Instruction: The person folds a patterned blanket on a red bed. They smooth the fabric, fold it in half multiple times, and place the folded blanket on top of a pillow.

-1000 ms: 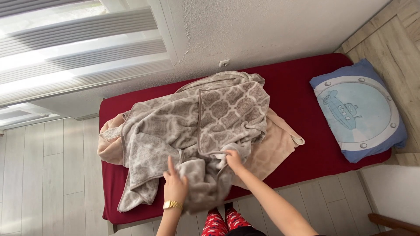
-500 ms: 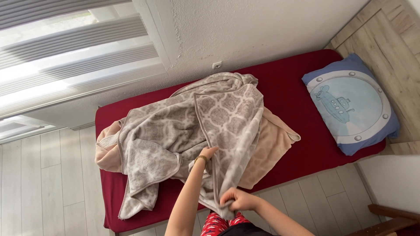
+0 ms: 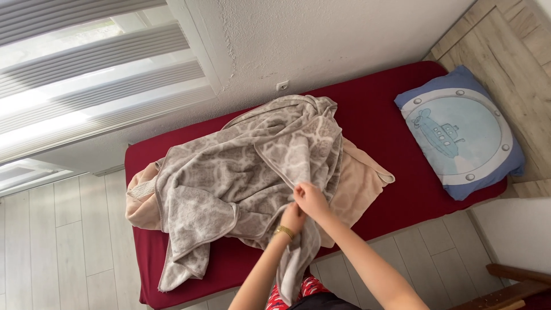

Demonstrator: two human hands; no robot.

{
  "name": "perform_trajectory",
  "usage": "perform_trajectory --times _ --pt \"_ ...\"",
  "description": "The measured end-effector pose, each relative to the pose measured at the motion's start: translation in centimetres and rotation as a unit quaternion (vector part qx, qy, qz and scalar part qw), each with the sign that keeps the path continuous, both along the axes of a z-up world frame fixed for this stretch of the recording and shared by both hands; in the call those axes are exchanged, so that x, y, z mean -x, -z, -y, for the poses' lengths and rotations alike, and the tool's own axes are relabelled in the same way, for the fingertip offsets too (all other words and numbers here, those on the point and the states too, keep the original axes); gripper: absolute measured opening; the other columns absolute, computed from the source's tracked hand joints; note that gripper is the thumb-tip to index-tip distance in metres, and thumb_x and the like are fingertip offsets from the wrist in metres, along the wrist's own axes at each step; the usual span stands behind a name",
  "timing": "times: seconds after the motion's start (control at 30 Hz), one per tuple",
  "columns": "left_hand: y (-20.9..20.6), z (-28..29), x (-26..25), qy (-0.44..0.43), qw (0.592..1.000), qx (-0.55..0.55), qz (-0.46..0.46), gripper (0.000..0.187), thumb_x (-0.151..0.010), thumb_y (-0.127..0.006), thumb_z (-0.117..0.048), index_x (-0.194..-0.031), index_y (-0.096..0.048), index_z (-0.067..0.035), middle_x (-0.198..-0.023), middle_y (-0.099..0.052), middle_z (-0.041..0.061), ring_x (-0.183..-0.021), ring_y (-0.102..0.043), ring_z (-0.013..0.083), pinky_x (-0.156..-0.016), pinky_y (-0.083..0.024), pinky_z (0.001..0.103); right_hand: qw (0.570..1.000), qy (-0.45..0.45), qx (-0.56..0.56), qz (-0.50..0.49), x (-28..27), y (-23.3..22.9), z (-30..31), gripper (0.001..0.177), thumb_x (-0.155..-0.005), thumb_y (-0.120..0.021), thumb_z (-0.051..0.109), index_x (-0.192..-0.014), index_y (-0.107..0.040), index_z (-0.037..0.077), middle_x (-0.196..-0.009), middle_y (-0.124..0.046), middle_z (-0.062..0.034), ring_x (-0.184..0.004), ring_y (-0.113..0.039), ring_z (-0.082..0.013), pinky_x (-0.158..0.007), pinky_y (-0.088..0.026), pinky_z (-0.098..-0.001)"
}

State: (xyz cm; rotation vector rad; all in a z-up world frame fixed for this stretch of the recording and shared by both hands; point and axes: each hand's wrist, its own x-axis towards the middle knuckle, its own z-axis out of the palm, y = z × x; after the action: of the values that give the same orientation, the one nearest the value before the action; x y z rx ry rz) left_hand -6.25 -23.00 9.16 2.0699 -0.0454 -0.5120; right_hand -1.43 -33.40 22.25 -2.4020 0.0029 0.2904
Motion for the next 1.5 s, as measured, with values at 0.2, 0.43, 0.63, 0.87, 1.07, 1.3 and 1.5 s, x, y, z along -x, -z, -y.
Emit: perform_trajectory --times 0.2,0.43,0.63,0.87,1.07,1.3,1.5 --pt "-3.2 5.5 5.3 0.032 0.999 -0.033 0.023 0.042 -0.089 -0.06 -0.019 -0.128 -0.063 -0.004 -0.125 -0.062 0.023 -0.119 -0.062 0.0435 -0.101 -0.054 0.051 0.922 -0.259 0.262 -0.121 -5.2 4.7 -4.7 0.081 -0.077 -0.075 0.049 -0.146 -0.047 0.015 -0.139 -0.051 -0.0167 -0.133 -0.048 -0.0385 -0.099 -0.046 -0.065" --pt "-7.0 5.7 9.9 0.088 0.995 0.028 0.024 0.026 -0.09 -0.055 -0.012 -0.112 -0.061 0.0 -0.108 -0.063 0.026 -0.094 -0.061 0.0429 -0.079 -0.051 0.052 0.756 -0.401 0.419 -0.303 -0.1 7.3 -5.2 0.12 -0.063 -0.094 0.023 -0.161 -0.025 0.013 -0.154 -0.037 -0.0335 -0.134 -0.045 -0.0529 -0.08 -0.046 -0.0842" --pt "-6.8 5.8 12.9 0.155 0.986 0.061 -0.001 0.018 -0.096 -0.05 -0.011 -0.104 -0.06 0.001 -0.101 -0.06 0.028 -0.083 -0.059 0.0445 -0.07 -0.049 0.055 0.697 -0.509 0.41 -0.294 3.6 12.7 -2.0 0.071 -0.095 -0.062 0.007 -0.156 -0.026 0.012 -0.137 -0.055 -0.0116 -0.11 -0.066 -0.0395 -0.058 -0.062 -0.0563" --pt "-6.4 0.9 8.9 0.106 0.975 0.036 -0.192 0.068 -0.059 -0.084 -0.036 -0.123 -0.061 -0.028 -0.123 -0.048 0.008 -0.111 -0.053 0.0276 -0.096 -0.049 0.038 0.969 -0.157 0.127 -0.144 -0.5 16.6 1.8 0.017 -0.076 -0.055 0.002 -0.083 -0.066 0.013 -0.084 -0.07 -0.0119 -0.082 -0.067 -0.0352 -0.071 -0.051 -0.0464" --pt "-9.4 -6.6 2.8 -0.149 0.943 0.167 -0.246 0.066 -0.07 -0.075 0.004 -0.128 -0.059 -0.025 -0.106 -0.068 0.012 -0.097 -0.066 0.0222 -0.081 -0.053 0.035 0.939 0.161 -0.232 -0.194 -2.1 8.8 4.3 0.043 -0.058 -0.049 -0.008 -0.099 -0.058 0.003 -0.093 -0.053 -0.0099 -0.092 -0.046 -0.0269 -0.08 -0.035 -0.0381" --pt "-6.1 -8.7 -1.6 -0.111 0.987 0.021 -0.115 0.027 -0.09 -0.064 -0.023 -0.113 -0.054 -0.031 -0.111 -0.079 0.006 -0.116 -0.069 0.0286 -0.099 -0.053 0.044 0.895 0.172 -0.285 -0.297 -0.3 -8.4 0.9 0.094 -0.083 -0.084 0.039 -0.157 -0.039 0.004 -0.163 -0.035 -0.0229 -0.152 -0.028 -0.0395 -0.125 -0.026 -0.055" --pt "-3.1 -6.4 -4.2 -0.221 0.965 0.094 -0.102 0.03 -0.088 -0.074 -0.03 -0.111 -0.054 -0.026 -0.1 -0.079 0.001 -0.099 -0.072 0.0225 -0.088 -0.056 0.04 0.942 0.124 -0.297 -0.093 0.9 -1.7 2.2 0.022 -0.088 -0.065 0.009 -0.103 -0.078 0.0 -0.119 -0.072 -0.0193 -0.126 -0.06 -0.0334 -0.109 -0.043 -0.0505"
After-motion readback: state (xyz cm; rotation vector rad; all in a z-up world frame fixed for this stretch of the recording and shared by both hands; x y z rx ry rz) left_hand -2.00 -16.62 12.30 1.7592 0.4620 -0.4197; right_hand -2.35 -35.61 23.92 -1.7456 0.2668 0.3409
